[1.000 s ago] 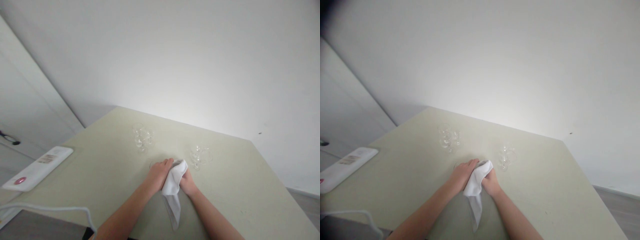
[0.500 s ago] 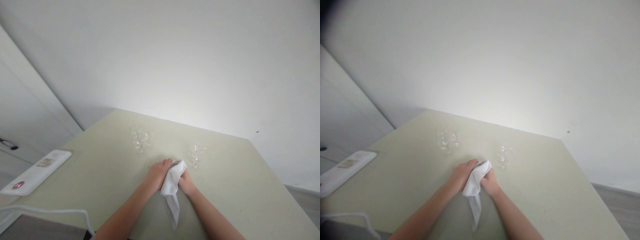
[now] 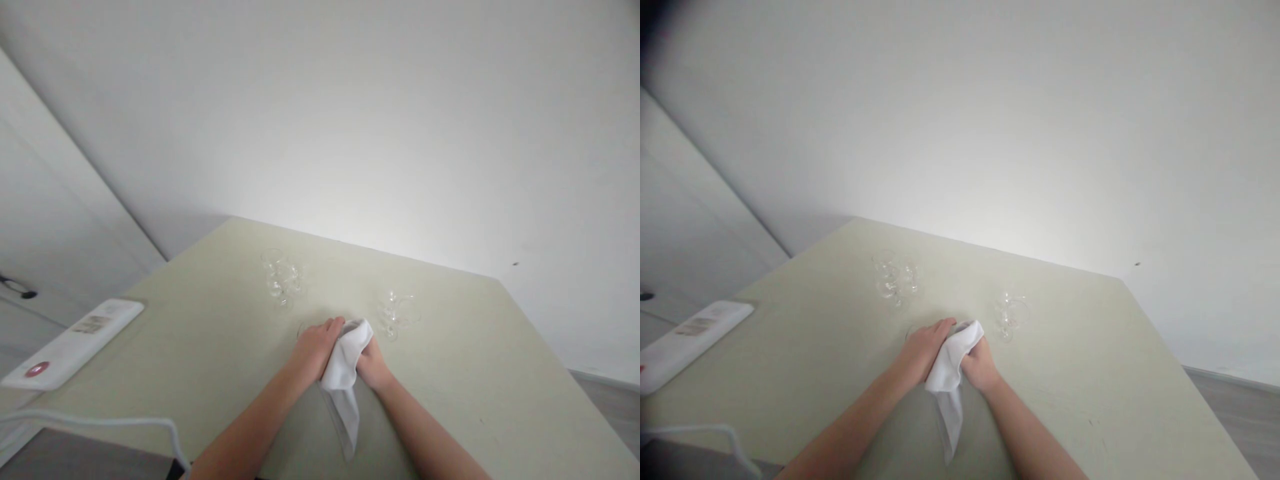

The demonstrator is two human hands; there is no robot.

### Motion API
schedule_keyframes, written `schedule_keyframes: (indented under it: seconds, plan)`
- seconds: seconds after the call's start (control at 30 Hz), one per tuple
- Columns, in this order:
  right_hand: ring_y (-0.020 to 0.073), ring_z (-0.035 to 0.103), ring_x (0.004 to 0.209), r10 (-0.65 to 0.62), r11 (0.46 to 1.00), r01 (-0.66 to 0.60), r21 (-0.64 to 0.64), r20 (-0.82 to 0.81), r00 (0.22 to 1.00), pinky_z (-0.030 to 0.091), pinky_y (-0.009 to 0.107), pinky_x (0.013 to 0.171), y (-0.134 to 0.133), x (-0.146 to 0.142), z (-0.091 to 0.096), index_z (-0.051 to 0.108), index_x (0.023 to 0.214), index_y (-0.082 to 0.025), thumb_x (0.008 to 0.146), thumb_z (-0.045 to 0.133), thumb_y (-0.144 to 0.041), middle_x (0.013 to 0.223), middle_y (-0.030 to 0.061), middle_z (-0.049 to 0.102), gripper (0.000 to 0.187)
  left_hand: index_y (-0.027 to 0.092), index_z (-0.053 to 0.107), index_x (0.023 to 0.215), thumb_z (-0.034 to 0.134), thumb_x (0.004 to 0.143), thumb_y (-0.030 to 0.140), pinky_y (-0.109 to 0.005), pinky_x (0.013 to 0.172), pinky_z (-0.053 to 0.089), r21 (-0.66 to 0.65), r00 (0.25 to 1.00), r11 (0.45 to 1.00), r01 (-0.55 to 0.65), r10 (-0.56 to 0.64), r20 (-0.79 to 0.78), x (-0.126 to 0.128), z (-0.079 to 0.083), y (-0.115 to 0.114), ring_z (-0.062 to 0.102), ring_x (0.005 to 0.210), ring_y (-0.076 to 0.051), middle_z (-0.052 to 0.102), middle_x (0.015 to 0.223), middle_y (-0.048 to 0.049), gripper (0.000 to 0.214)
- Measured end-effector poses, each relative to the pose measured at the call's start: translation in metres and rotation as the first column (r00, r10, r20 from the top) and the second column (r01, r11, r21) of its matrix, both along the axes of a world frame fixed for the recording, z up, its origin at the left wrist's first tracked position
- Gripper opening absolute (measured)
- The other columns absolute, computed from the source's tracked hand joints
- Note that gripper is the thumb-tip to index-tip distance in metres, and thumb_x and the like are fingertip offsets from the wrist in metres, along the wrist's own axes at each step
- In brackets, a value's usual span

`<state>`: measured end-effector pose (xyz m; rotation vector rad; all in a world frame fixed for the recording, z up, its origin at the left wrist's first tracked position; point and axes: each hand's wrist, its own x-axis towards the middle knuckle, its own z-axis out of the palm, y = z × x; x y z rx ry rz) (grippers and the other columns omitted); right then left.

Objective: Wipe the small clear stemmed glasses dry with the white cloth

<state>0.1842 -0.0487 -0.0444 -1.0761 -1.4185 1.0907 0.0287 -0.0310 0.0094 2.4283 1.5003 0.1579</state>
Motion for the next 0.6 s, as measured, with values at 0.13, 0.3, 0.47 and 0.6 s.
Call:
schedule_keyframes:
  seconds: [0.13, 0.3, 0.47, 0.6]
  plan:
    - [0.0195, 0.060, 0.080, -0.002, 1.000, 0.002, 0.004, 0.010, 1.000, 0.052, 0.033, 0.081, 0.0001, 0.0005, -0.0012, 0.061, 0.088, -0.019, 0.071, 0.067, -0.024, 0.083, 0.0024, 0.066, 0.019, 0.025, 0.043, 0.122, 0.041, 0.092, 0.023, -0.031, 0.078, 0.043, 0.001, 1.000, 1.000, -0.009, 0.009, 0.000, 0.0005, 0.0010, -0.0009, 0.063, 0.091, -0.021, 0.063, 0.112, -0.0062, 0.030]
    - [0.0194, 0.060, 0.081, -0.015, 1.000, 0.015, -0.004, 0.003, 1.000, 0.052, 0.033, 0.082, -0.0008, 0.0005, -0.0018, 0.061, 0.090, -0.020, 0.071, 0.067, -0.023, 0.086, 0.0029, 0.066, 0.020, 0.025, 0.044, 0.122, 0.041, 0.092, 0.023, -0.030, 0.078, 0.043, -0.012, 1.000, 1.000, -0.008, 0.008, 0.009, 0.0004, 0.0050, -0.0024, 0.063, 0.092, -0.021, 0.063, 0.111, -0.0056, 0.030]
    - [0.0189, 0.060, 0.081, -0.001, 1.000, 0.001, -0.008, 0.017, 1.000, 0.051, 0.032, 0.083, -0.0017, 0.0015, -0.0013, 0.062, 0.088, -0.020, 0.072, 0.067, -0.023, 0.088, 0.0031, 0.067, 0.017, 0.025, 0.044, 0.122, 0.040, 0.093, 0.023, -0.032, 0.077, 0.043, 0.004, 1.000, 1.000, 0.008, -0.008, -0.001, -0.0001, 0.0031, -0.0029, 0.063, 0.090, -0.022, 0.062, 0.110, -0.0061, 0.029]
    - [0.0186, 0.060, 0.082, 0.018, 1.000, -0.018, -0.004, 0.020, 1.000, 0.051, 0.032, 0.083, -0.0027, 0.0025, -0.0013, 0.063, 0.095, -0.021, 0.072, 0.069, -0.023, 0.090, 0.0027, 0.068, 0.024, 0.026, 0.042, 0.124, 0.040, 0.093, 0.024, -0.033, 0.078, 0.044, -0.007, 1.000, 1.000, 0.006, -0.006, -0.008, -0.0003, 0.0024, -0.0039, 0.063, 0.090, -0.022, 0.061, 0.111, -0.0063, 0.032]
